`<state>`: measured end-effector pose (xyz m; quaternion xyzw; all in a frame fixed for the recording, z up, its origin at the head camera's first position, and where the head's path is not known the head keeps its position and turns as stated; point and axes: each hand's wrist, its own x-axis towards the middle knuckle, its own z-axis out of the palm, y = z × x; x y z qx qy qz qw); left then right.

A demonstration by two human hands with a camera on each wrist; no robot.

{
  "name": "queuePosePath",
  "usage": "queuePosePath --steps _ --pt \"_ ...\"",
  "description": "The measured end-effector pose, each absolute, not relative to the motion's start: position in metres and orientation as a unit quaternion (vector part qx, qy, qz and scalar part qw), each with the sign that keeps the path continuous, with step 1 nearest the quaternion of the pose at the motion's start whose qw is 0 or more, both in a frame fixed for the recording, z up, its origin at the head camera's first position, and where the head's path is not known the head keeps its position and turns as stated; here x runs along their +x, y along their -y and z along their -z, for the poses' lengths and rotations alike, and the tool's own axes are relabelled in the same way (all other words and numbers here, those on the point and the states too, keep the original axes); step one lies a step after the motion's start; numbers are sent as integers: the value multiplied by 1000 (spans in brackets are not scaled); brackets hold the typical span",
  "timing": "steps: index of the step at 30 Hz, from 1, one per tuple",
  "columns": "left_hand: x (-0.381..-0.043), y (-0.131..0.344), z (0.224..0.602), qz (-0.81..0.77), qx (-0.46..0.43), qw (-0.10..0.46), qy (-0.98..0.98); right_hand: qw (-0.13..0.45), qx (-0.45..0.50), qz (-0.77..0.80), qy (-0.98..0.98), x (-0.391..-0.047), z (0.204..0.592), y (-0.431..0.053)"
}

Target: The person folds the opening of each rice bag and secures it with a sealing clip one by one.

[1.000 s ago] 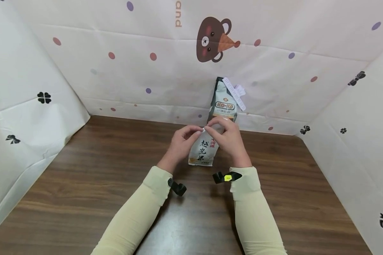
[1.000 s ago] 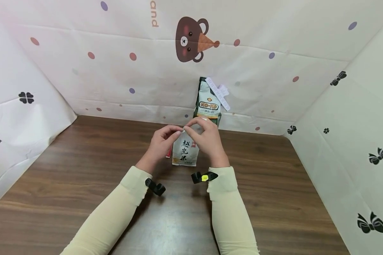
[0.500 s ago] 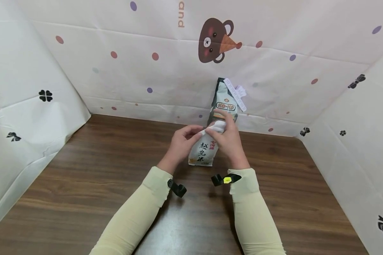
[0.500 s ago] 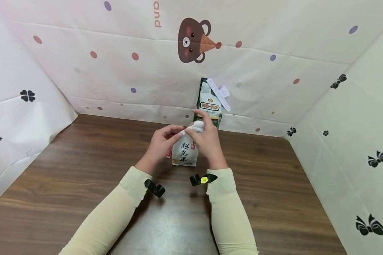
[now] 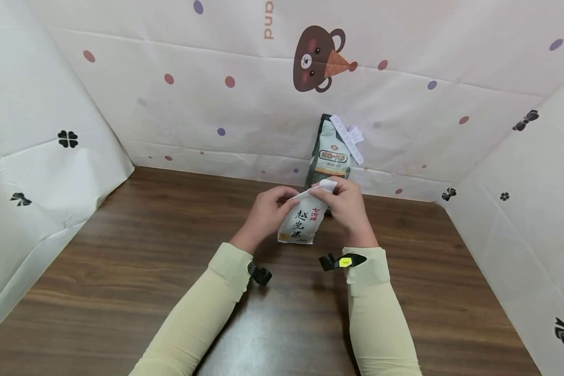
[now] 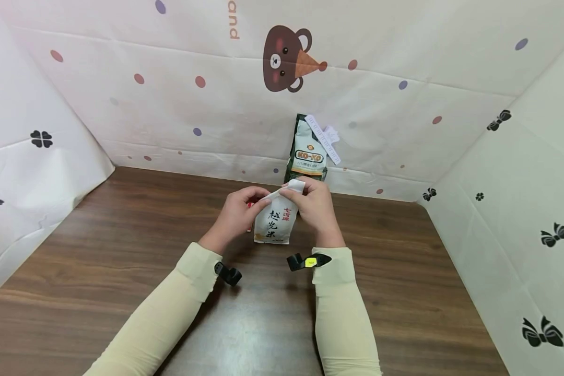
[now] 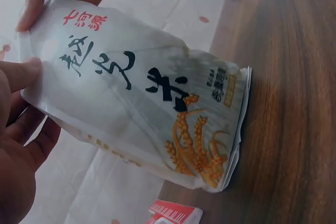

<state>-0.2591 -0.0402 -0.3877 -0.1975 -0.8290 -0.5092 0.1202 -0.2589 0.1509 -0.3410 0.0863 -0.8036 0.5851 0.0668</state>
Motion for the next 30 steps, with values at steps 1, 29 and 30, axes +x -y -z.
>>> queuePosePath --steps 1,29,30 --pt "-259 40 388 503 -201 127 831 73 92 -576 809 -260 341 -151" --pt "-256 50 378 561 -197 21 804 81 112 -551 823 -259 345 -154" --pt "-257 52 379 563 -199 22 802 78 108 -550 824 -259 345 -154"
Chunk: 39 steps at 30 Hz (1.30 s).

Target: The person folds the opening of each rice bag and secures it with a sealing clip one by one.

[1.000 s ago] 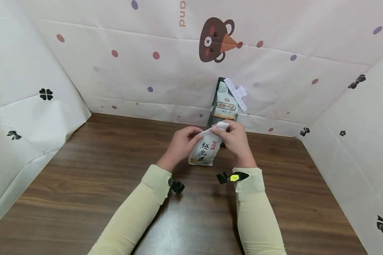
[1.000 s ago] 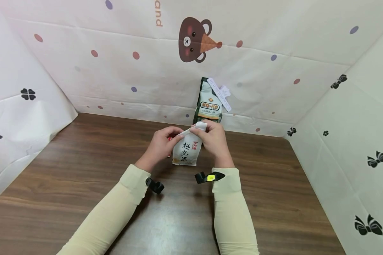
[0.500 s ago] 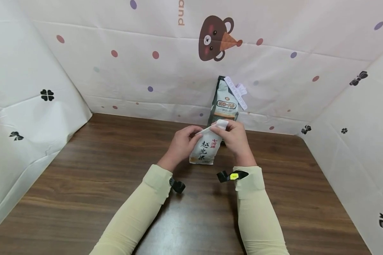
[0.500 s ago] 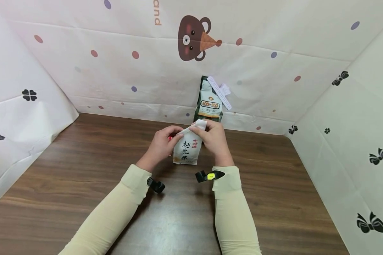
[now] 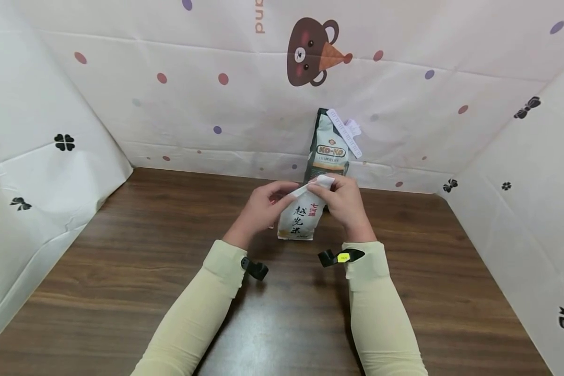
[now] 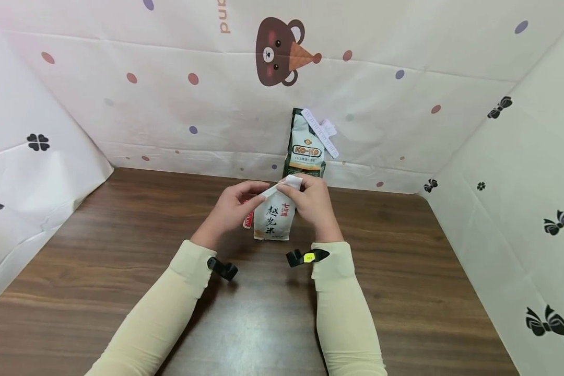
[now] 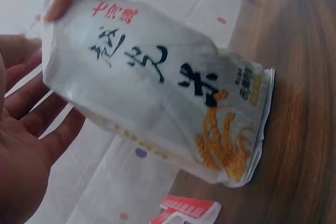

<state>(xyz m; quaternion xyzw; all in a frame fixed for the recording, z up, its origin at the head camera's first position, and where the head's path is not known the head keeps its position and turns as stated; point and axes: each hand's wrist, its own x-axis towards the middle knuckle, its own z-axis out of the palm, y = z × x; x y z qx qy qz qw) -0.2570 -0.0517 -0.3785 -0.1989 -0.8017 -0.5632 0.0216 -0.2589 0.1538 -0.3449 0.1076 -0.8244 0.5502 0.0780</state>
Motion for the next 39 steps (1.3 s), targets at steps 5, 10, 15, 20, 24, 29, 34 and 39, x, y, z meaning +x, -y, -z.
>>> queuePosePath --steps 5,10,15,20,24,29,34,39 --pt "-263 60 382 559 -183 33 808 67 98 -551 826 -259 344 -154" --pt "-268 66 386 549 -145 39 822 65 116 -546 827 -260 343 -155" --pt "-273 69 388 543 -122 37 830 60 120 -547 826 -263 343 -156" --pt "-279 72 388 532 -94 25 841 59 120 -545 827 -263 343 -157" --pt "-285 74 388 517 -91 27 851 62 122 -546 827 -261 344 -158" --pt "-293 77 389 493 -96 30 864 63 129 -543 827 -262 345 -159" --pt "-300 79 392 474 -88 20 876 65 132 -545 825 -262 347 -158" --pt "-305 80 394 464 -77 4 882 66 133 -550 822 -262 347 -159"
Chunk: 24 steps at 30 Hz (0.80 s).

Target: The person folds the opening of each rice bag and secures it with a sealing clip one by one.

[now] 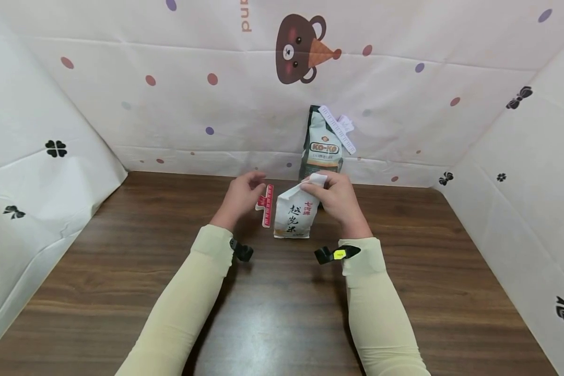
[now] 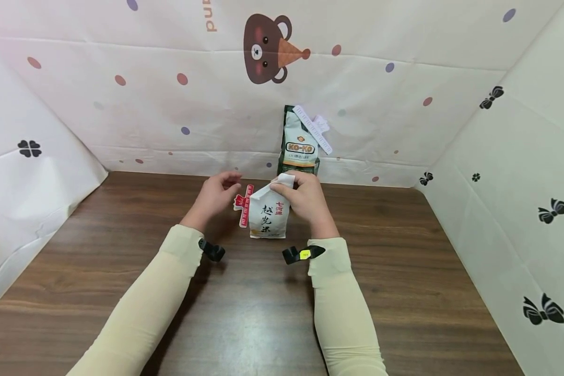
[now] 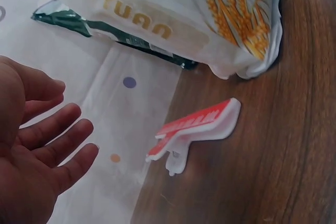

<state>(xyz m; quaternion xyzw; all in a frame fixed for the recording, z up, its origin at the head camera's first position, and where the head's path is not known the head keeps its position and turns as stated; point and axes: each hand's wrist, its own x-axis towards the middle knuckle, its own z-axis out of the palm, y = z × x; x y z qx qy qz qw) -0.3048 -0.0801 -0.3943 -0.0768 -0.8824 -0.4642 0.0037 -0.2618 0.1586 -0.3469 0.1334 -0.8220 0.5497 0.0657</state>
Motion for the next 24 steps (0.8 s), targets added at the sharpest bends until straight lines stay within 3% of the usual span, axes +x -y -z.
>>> queuePosePath --steps 24 --pt "-320 77 411 439 -18 -84 895 62 144 -548 822 -262 346 -160"
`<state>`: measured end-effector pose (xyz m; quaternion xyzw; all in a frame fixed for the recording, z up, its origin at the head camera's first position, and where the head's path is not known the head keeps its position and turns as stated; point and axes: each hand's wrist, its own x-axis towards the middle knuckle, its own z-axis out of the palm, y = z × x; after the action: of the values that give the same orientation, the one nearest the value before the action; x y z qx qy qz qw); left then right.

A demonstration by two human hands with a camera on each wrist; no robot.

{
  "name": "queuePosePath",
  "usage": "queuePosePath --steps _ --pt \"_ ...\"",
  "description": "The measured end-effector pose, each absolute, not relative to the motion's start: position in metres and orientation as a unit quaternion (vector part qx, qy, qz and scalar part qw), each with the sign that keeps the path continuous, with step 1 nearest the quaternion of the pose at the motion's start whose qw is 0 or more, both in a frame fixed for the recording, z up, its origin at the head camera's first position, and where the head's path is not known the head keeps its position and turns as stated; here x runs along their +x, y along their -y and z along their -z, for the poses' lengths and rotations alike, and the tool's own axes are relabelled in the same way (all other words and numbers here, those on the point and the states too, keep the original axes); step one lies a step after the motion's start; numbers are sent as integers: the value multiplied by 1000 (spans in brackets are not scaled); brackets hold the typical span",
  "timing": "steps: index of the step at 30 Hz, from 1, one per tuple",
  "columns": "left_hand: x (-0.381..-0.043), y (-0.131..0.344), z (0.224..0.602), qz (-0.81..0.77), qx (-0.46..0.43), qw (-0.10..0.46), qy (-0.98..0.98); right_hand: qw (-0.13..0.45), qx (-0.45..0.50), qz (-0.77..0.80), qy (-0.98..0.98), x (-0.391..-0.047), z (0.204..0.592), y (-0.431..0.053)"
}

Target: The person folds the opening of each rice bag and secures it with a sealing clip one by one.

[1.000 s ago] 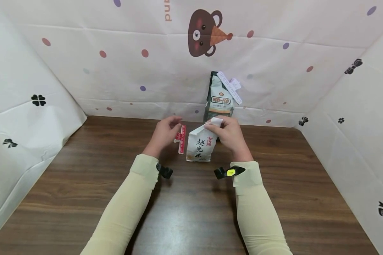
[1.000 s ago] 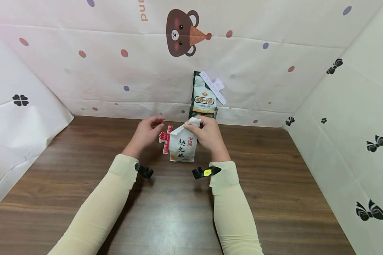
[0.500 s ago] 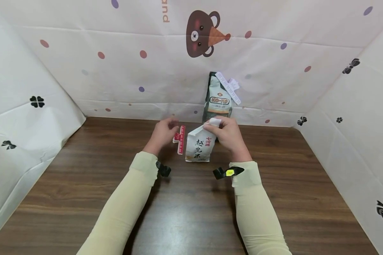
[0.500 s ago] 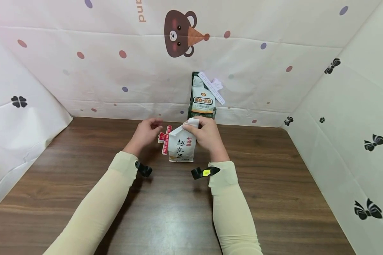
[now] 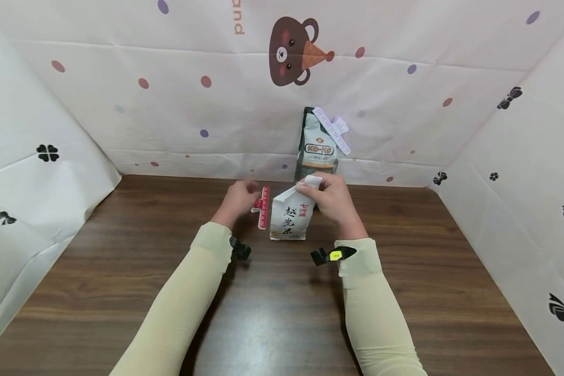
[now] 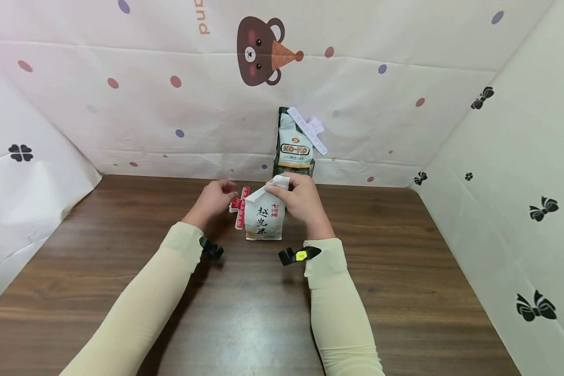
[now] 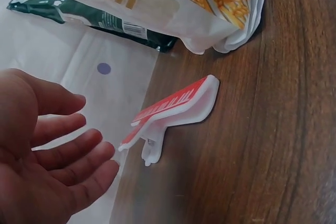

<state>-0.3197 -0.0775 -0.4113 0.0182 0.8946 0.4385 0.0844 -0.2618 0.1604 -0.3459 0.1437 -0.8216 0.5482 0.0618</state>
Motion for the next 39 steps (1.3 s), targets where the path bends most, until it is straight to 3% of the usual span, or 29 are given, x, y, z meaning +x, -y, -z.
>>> queuePosePath --steps 7,29,39 --pt "-322 78 416 -411 19 112 -905 62 145 -548 822 -262 347 -161" --pt "-325 71 425 -360 -22 118 -925 56 153 -547 821 -261 346 -163" --pt "-320 71 424 -371 -1 103 -923 50 142 -548 823 -258 347 -162"
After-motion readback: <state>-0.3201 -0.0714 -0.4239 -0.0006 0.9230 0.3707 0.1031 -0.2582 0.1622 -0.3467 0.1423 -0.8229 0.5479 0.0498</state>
